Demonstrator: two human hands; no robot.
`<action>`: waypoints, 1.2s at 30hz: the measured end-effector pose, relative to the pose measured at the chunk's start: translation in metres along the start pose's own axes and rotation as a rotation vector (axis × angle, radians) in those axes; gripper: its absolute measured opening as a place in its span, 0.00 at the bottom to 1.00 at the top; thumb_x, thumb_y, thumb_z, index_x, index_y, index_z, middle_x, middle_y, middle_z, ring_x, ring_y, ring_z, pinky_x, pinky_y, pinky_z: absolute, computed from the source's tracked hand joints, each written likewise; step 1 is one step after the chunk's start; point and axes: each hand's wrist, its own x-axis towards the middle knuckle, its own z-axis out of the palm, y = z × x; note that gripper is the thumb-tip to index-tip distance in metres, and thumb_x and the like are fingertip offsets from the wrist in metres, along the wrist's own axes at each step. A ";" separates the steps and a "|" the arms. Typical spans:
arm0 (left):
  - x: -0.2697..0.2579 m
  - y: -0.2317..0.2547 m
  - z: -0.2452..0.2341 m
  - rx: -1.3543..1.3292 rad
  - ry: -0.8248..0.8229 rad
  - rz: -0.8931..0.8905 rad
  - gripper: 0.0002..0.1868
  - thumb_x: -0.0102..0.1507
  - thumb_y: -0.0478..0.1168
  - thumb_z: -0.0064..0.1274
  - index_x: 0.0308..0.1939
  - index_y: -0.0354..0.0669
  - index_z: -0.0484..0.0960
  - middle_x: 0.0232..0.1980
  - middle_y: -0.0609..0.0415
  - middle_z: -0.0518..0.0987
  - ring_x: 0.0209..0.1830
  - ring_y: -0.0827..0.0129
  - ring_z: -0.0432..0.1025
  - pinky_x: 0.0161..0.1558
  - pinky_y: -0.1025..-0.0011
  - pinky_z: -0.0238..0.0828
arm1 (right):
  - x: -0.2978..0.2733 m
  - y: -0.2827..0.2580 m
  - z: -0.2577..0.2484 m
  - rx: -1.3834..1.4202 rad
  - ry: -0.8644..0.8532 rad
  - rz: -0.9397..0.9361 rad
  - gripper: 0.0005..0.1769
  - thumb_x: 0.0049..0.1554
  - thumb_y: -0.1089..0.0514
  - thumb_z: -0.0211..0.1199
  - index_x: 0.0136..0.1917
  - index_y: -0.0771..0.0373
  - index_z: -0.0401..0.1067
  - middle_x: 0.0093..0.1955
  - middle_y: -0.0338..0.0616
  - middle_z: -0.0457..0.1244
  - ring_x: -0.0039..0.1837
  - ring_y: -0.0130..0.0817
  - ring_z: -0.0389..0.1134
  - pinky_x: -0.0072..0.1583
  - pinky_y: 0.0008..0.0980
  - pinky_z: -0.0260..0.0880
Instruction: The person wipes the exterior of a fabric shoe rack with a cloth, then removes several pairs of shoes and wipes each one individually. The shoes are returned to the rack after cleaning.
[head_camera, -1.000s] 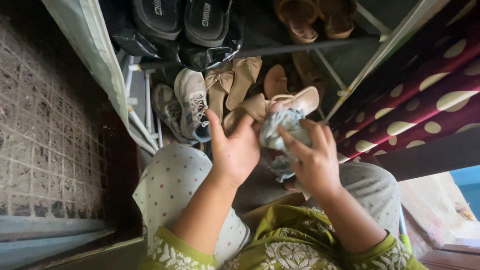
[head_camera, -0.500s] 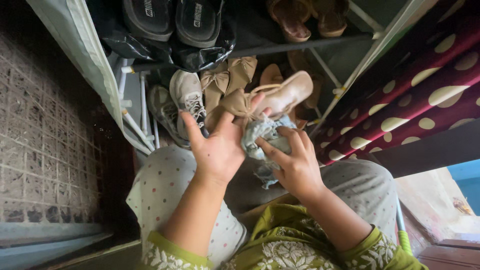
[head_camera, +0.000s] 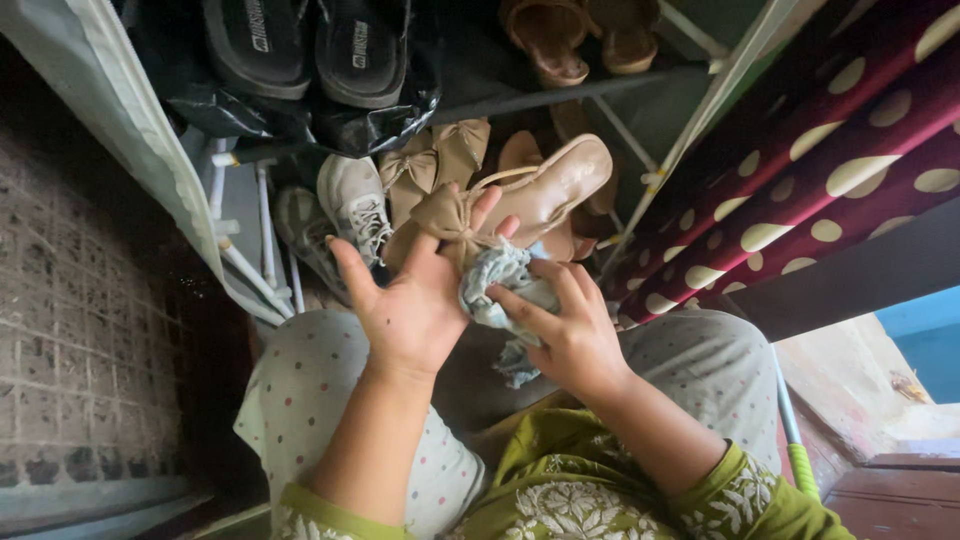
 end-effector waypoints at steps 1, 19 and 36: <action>0.001 0.001 0.000 0.037 0.001 0.012 0.61 0.59 0.84 0.27 0.81 0.40 0.58 0.85 0.34 0.53 0.84 0.37 0.51 0.83 0.48 0.41 | -0.002 0.002 0.000 -0.005 -0.006 0.013 0.41 0.34 0.65 0.71 0.63 0.48 0.78 0.63 0.56 0.61 0.60 0.56 0.63 0.62 0.51 0.66; 0.003 -0.013 -0.019 0.628 0.116 0.150 0.33 0.76 0.54 0.37 0.75 0.28 0.66 0.59 0.45 0.79 0.55 0.59 0.74 0.68 0.59 0.62 | 0.007 0.028 -0.025 -0.085 0.112 0.082 0.39 0.41 0.67 0.69 0.66 0.48 0.76 0.65 0.58 0.60 0.63 0.57 0.63 0.64 0.50 0.67; 0.005 -0.026 -0.022 0.672 0.163 0.069 0.31 0.76 0.48 0.38 0.76 0.27 0.62 0.48 0.45 0.82 0.53 0.62 0.76 0.74 0.53 0.62 | 0.026 0.022 -0.021 -0.140 0.247 0.211 0.14 0.54 0.54 0.74 0.48 0.64 0.76 0.63 0.56 0.63 0.58 0.54 0.66 0.58 0.48 0.68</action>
